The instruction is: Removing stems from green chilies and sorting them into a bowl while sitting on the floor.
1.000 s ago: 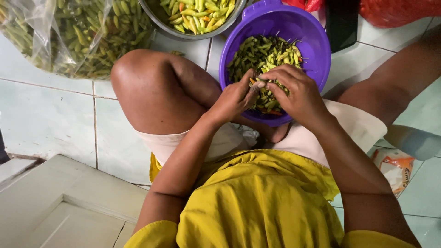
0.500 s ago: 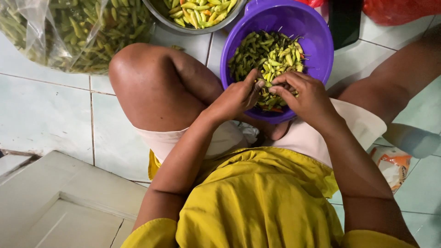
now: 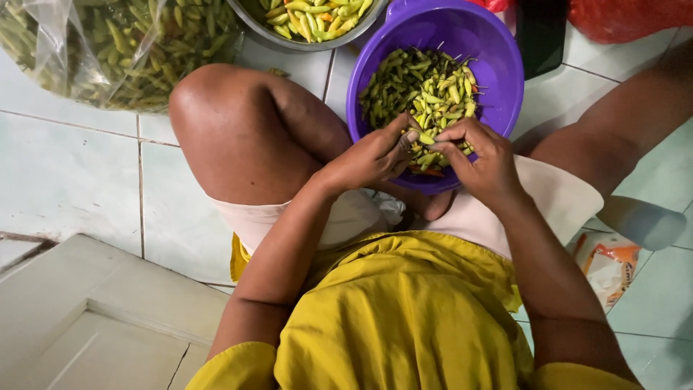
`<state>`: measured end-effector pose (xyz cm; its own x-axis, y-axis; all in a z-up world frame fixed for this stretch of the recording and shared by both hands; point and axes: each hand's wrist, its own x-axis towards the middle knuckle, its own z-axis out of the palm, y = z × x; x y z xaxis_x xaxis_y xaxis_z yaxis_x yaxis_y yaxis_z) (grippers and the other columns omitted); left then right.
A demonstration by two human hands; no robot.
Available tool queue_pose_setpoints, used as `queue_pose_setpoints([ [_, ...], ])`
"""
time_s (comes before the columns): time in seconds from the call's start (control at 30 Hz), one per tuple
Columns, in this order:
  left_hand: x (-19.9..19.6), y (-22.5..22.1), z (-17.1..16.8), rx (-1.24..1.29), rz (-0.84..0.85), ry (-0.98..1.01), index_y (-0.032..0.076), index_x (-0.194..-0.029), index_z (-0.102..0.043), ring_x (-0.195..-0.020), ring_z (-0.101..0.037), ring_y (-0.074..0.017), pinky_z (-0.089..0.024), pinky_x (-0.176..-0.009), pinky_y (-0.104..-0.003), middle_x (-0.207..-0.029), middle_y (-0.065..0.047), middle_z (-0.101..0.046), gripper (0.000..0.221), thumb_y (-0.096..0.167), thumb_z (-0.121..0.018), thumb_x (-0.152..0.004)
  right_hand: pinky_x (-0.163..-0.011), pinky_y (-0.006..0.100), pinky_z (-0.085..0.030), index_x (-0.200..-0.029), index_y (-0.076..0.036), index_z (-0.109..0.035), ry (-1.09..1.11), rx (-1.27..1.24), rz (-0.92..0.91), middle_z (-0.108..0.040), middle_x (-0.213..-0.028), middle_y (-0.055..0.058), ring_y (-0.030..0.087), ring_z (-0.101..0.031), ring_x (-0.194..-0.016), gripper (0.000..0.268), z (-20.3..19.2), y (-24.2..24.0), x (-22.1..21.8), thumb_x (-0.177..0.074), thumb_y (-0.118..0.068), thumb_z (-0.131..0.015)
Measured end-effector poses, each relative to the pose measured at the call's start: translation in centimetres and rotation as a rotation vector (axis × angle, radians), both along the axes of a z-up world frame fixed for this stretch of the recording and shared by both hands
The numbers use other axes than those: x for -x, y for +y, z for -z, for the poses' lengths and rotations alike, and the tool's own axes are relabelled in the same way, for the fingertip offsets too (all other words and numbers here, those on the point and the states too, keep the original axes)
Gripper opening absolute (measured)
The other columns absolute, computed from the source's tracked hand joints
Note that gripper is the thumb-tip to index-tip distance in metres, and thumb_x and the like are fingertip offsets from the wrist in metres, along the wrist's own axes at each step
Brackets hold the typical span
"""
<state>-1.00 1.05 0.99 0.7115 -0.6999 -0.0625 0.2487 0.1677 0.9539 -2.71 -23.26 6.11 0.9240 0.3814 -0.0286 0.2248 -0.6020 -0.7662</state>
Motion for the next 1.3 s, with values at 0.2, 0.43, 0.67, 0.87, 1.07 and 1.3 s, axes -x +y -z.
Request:
queue_pose_setpoints([
  [0.2, 0.0, 0.0, -0.4, -0.016, 0.017, -0.029, -0.012, -0.147, -0.033, -0.049, -0.041, -0.0161, -0.039, -0.056, -0.04, -0.06, -0.01, -0.054, 0.047, 0.024, -0.03, -0.117, -0.087, 0.037, -0.054, -0.106, 0.003, -0.064, 0.25, -0.345, 0.236, -0.071, -0.093, 0.01, 0.013, -0.063, -0.104, 0.011, 3.2, 0.2, 2.7, -0.105, -0.006, -0.069],
  [0.43, 0.0, 0.1, 0.6, 0.015, -0.041, -0.011, 0.004, -0.133, -0.046, -0.04, -0.047, -0.0123, -0.046, -0.053, -0.032, -0.052, -0.004, -0.056, 0.032, 0.022, -0.027, -0.115, -0.091, 0.032, -0.052, -0.112, -0.001, -0.061, 0.374, -0.578, 0.387, -0.064, -0.097, 0.005, 0.009, -0.058, -0.096, 0.013, 1.6, 0.7, 1.6, -0.111, -0.013, -0.057],
  [0.67, -0.1, 0.0, -0.4, -0.026, -0.068, -0.007, 0.001, -0.134, -0.046, -0.043, -0.039, -0.0101, -0.043, -0.055, -0.03, -0.05, -0.005, -0.049, 0.034, 0.023, -0.027, -0.117, -0.09, 0.054, -0.049, -0.126, 0.001, -0.07, -0.162, 0.256, 0.05, -0.062, -0.108, 0.018, 0.042, -0.063, -0.103, 0.022, 2.9, -0.8, -4.8, -0.108, -0.013, -0.069],
  [0.87, -0.2, 0.3, -0.5, -0.219, -0.126, -0.019, -0.007, -0.144, -0.035, -0.05, -0.05, -0.0253, -0.043, -0.053, -0.04, -0.061, -0.017, -0.057, 0.046, 0.028, -0.032, -0.116, -0.091, 0.055, -0.052, -0.117, -0.015, -0.074, -0.001, 0.677, -0.002, -0.069, -0.103, 0.01, 0.038, -0.068, -0.104, 0.026, 7.9, 0.6, -7.0, -0.093, -0.022, -0.078],
  [1.07, -2.1, 0.9, -1.2, -0.378, -0.259, -0.014, -0.002, -0.145, -0.038, -0.056, -0.063, -0.0359, -0.048, -0.055, -0.046, -0.069, -0.022, -0.065, 0.044, 0.029, -0.034, -0.115, -0.086, 0.056, -0.055, -0.115, -0.011, -0.075, 0.167, 0.575, -0.018, -0.07, -0.098, 0.012, 0.038, -0.069, -0.101, 0.026, 4.8, -0.1, -6.9, -0.09, -0.016, -0.078],
  [1.3, -6.6, 4.2, 0.8, -0.197, -0.737, -0.112, 0.009, -0.148, -0.039, -0.048, -0.039, -0.0056, -0.028, -0.047, -0.023, -0.061, 0.008, -0.037, 0.044, 0.037, -0.034, -0.116, -0.075, 0.024, -0.05, -0.115, -0.001, -0.074, 0.215, 0.015, 0.309, -0.076, -0.105, 0.005, 0.012, -0.063, -0.081, 0.02, -1.3, -0.1, -5.5, -0.098, -0.01, -0.071],
])
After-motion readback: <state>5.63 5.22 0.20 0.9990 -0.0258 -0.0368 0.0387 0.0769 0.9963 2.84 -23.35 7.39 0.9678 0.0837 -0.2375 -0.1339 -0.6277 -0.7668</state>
